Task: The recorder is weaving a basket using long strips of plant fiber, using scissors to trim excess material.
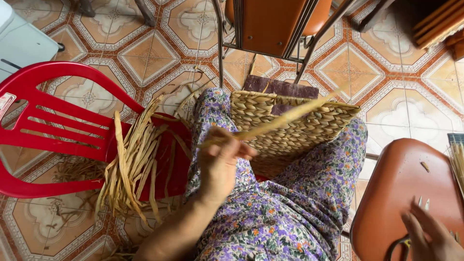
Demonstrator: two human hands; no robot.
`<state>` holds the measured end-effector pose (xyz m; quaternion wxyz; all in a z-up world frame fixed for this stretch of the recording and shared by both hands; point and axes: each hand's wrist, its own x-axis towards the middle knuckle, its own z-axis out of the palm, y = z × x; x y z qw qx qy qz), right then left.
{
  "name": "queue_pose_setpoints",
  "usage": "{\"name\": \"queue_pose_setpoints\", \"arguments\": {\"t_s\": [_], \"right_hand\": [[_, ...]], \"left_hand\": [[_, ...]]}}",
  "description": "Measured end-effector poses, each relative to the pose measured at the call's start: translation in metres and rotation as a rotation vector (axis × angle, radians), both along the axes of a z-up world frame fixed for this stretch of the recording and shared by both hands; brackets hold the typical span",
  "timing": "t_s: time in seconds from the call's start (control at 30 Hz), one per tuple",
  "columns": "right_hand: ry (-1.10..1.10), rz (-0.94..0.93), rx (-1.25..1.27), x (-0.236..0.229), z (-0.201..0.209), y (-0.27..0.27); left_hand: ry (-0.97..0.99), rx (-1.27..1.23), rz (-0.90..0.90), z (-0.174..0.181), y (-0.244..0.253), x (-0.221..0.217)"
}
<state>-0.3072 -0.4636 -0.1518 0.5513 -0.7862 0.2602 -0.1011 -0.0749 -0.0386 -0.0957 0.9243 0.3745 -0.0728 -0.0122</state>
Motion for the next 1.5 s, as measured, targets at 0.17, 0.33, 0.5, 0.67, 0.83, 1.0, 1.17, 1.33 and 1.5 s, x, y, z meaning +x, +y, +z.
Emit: {"name": "queue_pose_setpoints", "arguments": {"t_s": [0.17, 0.33, 0.5, 0.67, 0.83, 1.0, 1.17, 1.33, 1.5], "right_hand": [[-0.427, 0.191, 0.591, 0.111, 0.043, 0.169], [-0.719, 0.058, 0.811, 0.157, 0.037, 0.168], [-0.781, -0.079, 0.96, 0.154, -0.002, 0.085], [-0.772, -0.237, 1.152, 0.146, 0.036, 0.06], [-0.564, -0.083, 0.618, 0.122, 0.037, 0.045], [-0.349, 0.073, 0.076, 0.118, 0.047, 0.047], [-0.189, 0.134, 0.182, 0.182, 0.031, 0.099], [-0.126, 0.083, 0.04, 0.206, 0.013, 0.107], [-0.15, 0.036, 0.029, 0.22, 0.015, 0.112]], "left_hand": [[0.005, 0.162, -0.37, -0.005, -0.041, -0.031], [0.088, 0.276, -0.428, -0.045, -0.042, -0.032], [0.164, 0.329, -0.416, -0.078, -0.036, -0.024], [-0.32, 0.756, -0.498, -0.073, -0.034, -0.003], [-0.76, 0.964, -0.199, -0.02, -0.047, 0.074], [-0.979, 1.19, -0.041, -0.016, -0.108, 0.119], [-0.891, 1.432, -0.144, -0.022, -0.144, 0.13], [-0.807, 1.42, -0.192, -0.021, -0.149, 0.132], [-0.795, 1.438, -0.161, -0.023, -0.156, 0.137]]}}
